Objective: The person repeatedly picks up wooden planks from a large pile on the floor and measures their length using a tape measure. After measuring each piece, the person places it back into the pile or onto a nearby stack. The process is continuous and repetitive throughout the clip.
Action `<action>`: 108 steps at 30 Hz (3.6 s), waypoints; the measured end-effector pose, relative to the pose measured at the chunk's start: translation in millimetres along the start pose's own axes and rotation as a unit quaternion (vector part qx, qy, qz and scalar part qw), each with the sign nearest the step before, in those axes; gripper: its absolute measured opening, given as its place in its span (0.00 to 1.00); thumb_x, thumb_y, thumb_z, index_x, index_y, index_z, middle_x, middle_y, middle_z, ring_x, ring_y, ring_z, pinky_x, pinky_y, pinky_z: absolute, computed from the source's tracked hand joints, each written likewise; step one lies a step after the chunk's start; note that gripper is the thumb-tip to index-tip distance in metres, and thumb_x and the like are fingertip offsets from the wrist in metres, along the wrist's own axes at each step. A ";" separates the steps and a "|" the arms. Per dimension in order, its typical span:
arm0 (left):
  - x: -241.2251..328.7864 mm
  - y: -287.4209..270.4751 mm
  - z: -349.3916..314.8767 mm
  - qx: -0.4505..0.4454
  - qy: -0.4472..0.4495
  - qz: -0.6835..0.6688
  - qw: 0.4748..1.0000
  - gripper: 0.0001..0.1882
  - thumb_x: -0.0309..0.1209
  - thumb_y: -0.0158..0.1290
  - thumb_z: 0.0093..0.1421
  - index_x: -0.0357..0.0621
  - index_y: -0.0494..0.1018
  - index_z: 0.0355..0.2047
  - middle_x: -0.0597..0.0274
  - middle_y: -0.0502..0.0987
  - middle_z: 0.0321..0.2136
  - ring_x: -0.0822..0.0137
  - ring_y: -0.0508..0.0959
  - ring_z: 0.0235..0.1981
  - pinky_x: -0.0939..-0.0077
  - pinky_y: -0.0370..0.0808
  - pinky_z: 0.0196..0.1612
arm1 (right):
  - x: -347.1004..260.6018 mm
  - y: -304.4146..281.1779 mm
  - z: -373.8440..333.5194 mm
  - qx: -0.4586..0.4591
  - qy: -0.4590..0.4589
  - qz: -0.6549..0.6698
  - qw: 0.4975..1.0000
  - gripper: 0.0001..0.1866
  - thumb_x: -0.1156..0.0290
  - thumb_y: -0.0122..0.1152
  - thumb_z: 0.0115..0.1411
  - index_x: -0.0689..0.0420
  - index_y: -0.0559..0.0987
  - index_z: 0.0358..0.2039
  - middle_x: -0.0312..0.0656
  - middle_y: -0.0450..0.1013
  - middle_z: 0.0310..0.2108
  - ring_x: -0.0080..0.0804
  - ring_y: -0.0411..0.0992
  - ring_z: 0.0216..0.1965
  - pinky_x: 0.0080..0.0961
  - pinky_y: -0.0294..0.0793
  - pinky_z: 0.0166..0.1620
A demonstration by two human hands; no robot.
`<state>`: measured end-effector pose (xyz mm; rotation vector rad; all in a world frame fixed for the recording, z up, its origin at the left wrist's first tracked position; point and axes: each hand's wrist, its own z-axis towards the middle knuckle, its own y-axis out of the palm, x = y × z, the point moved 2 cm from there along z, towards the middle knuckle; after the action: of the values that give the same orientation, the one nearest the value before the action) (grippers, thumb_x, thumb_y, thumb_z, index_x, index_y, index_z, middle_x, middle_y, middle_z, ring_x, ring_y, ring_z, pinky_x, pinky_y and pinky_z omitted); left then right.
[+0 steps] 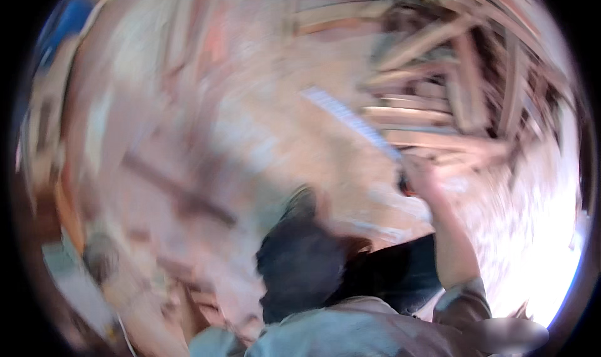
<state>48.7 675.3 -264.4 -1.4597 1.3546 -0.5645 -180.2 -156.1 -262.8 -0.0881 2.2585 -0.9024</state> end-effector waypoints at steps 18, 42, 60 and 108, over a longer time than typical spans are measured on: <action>929.3 -114.5 -297.1 -0.035 0.724 -0.223 0.652 0.41 0.41 0.59 0.56 0.34 0.56 0.64 0.38 0.67 0.58 0.45 0.68 0.60 0.60 0.65 0.61 | -26.6 -97.2 -156.5 0.216 -0.101 0.083 0.968 0.03 0.74 0.63 0.54 0.60 0.80 0.28 0.44 0.72 0.23 0.43 0.74 0.27 0.34 0.74 0.30; 654.9 -100.5 -227.8 -0.623 0.261 -0.455 0.580 0.25 0.50 0.39 0.69 0.42 0.71 0.45 0.67 0.69 0.19 0.68 0.70 0.17 0.73 0.67 0.21 | 3.1 -81.5 -130.9 0.155 0.031 0.161 0.974 0.05 0.74 0.62 0.57 0.63 0.80 0.32 0.47 0.73 0.25 0.41 0.74 0.27 0.30 0.73 0.32; 647.8 -127.3 -218.8 -0.852 0.238 -0.430 0.183 0.28 0.43 0.39 0.70 0.31 0.59 0.61 0.61 0.69 0.26 0.66 0.70 0.20 0.74 0.69 0.24 | 11.6 -77.5 -144.1 0.165 0.062 0.115 0.978 0.04 0.76 0.61 0.57 0.63 0.79 0.31 0.48 0.73 0.25 0.44 0.73 0.26 0.32 0.72 0.32; 630.2 -184.2 -252.9 -0.129 0.611 -0.225 0.748 0.30 0.27 0.56 0.55 0.34 0.65 0.59 0.49 0.70 0.49 0.57 0.75 0.46 0.65 0.73 0.49 | 26.3 -85.2 -138.2 0.157 0.055 0.093 0.982 0.05 0.73 0.61 0.58 0.62 0.79 0.31 0.49 0.73 0.25 0.47 0.72 0.27 0.35 0.72 0.32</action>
<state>74.8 -24.0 -191.4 -1.6803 2.0945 -1.9660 -302.2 -147.9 -152.9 0.3165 2.1501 -1.1724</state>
